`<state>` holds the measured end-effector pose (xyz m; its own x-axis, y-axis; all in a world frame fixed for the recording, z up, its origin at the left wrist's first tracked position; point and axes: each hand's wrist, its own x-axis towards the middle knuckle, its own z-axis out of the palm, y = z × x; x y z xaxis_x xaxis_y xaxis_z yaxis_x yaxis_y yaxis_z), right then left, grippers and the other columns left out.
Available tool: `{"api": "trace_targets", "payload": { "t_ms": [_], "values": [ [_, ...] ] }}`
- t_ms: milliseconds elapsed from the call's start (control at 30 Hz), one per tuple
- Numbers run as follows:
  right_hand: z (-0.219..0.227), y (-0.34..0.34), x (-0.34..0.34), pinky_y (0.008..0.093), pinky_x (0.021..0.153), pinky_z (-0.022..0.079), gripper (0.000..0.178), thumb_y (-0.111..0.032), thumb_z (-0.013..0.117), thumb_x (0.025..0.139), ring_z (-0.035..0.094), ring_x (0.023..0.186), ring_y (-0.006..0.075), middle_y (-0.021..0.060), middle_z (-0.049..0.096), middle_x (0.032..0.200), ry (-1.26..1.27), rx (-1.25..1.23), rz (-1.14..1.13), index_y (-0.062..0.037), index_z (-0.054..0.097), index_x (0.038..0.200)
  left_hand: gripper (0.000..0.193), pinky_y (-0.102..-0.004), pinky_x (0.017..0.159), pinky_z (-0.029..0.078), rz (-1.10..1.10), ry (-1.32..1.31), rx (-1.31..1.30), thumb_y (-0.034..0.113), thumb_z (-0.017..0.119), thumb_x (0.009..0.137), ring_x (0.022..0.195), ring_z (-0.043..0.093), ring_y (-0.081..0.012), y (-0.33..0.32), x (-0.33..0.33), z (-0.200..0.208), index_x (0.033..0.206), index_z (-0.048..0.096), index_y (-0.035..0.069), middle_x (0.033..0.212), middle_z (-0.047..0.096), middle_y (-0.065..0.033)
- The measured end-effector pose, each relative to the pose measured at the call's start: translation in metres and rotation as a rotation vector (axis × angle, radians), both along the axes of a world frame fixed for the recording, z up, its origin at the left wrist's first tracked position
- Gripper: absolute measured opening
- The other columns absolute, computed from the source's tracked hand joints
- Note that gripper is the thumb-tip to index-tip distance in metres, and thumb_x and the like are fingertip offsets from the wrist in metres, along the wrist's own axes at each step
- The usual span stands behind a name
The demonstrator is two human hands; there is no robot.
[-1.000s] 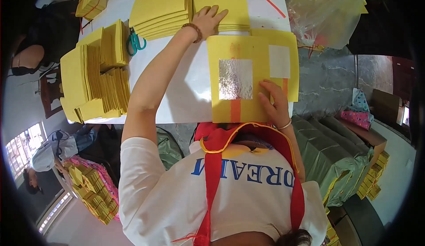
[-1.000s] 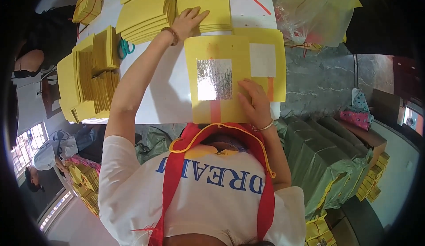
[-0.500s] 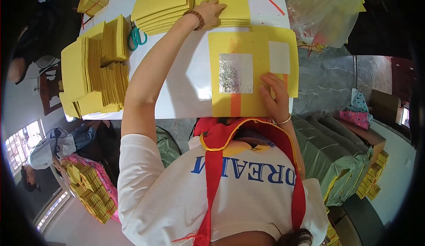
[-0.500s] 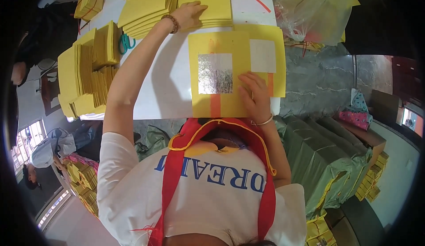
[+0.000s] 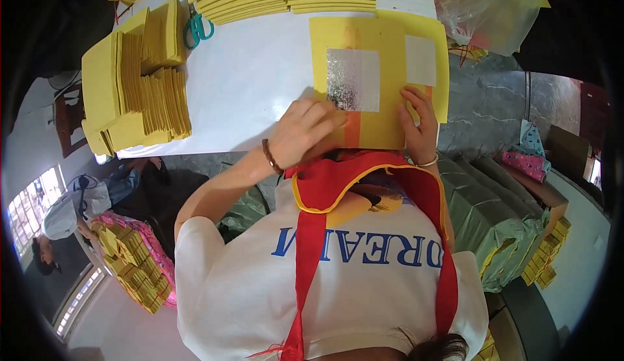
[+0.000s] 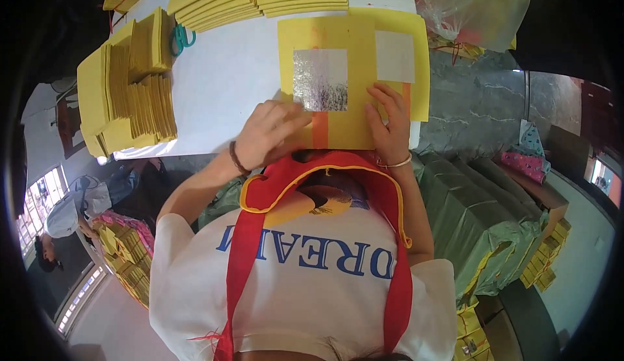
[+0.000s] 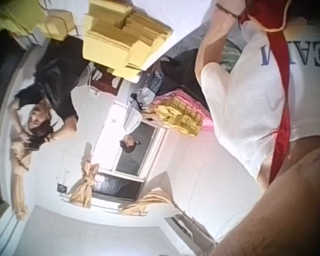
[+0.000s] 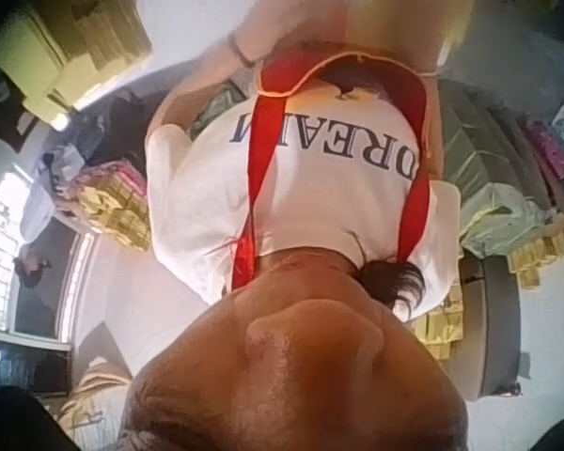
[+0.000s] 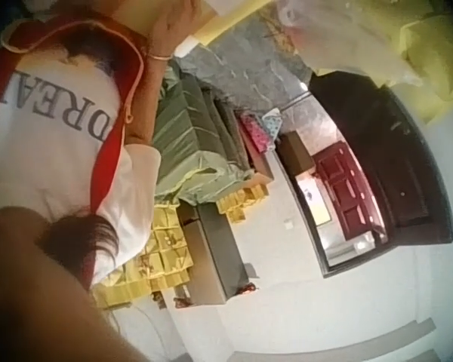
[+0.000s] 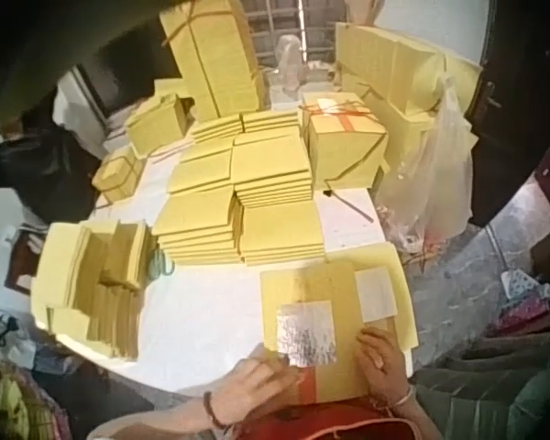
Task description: Folding and stacking sheets of yellow joss paper.
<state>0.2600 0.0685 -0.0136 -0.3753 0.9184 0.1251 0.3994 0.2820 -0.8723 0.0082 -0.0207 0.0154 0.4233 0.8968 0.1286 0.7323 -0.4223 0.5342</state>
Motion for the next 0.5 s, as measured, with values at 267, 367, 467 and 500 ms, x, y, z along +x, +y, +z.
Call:
{"api": "trace_targets", "payload": {
  "t_ms": [267, 367, 467, 500],
  "values": [
    [-0.003, -0.002, -0.001, 0.0339, 0.095, 0.037, 0.031, -0.009, 0.057, 0.082, 0.048, 0.113, 0.0264, 0.0136, 0.053, 0.12, 0.004, -0.042, -0.007, -0.0037, 0.057, 0.113, 0.071, -0.0363, 0.111, 0.008, 0.554, -0.84, -0.388, 0.036, 0.039, 0.094, 0.138, 0.003, -0.0311, -0.009, 0.024, -0.052, 0.141, 0.002, -0.004, 0.148, 0.002, -0.0229],
    [-0.005, -0.002, -0.003, 0.0332, 0.094, 0.038, 0.033, -0.01, 0.058, 0.082, 0.047, 0.114, 0.0258, 0.0129, 0.052, 0.122, 0.056, -0.096, -0.065, -0.0042, 0.056, 0.114, 0.073, -0.0346, 0.111, 0.006, 0.624, -1.006, -0.434, 0.038, 0.035, 0.095, 0.138, 0.0, -0.0296, -0.003, 0.041, -0.053, 0.14, -0.003, -0.006, 0.148, -0.001, -0.0214],
    [-0.01, -0.002, 0.0, 0.0325, 0.094, 0.038, 0.034, -0.01, 0.058, 0.082, 0.047, 0.114, 0.0256, 0.0128, 0.051, 0.123, 0.129, -0.17, -0.053, -0.0044, 0.056, 0.115, 0.072, -0.0322, 0.109, 0.012, 0.686, -0.964, -0.45, 0.04, 0.032, 0.095, 0.137, 0.009, -0.0273, -0.003, 0.045, -0.054, 0.141, -0.004, -0.003, 0.148, 0.004, -0.02],
    [-0.012, -0.001, 0.002, 0.0328, 0.094, 0.038, 0.034, -0.01, 0.058, 0.082, 0.047, 0.114, 0.0257, 0.0127, 0.051, 0.123, 0.125, -0.159, -0.037, -0.0043, 0.056, 0.115, 0.072, -0.0302, 0.108, 0.017, 0.704, -0.905, -0.457, 0.043, 0.029, 0.096, 0.135, 0.016, -0.0249, -0.003, 0.045, -0.055, 0.142, -0.007, 0.0, 0.148, 0.009, -0.0185]
  ]
}}
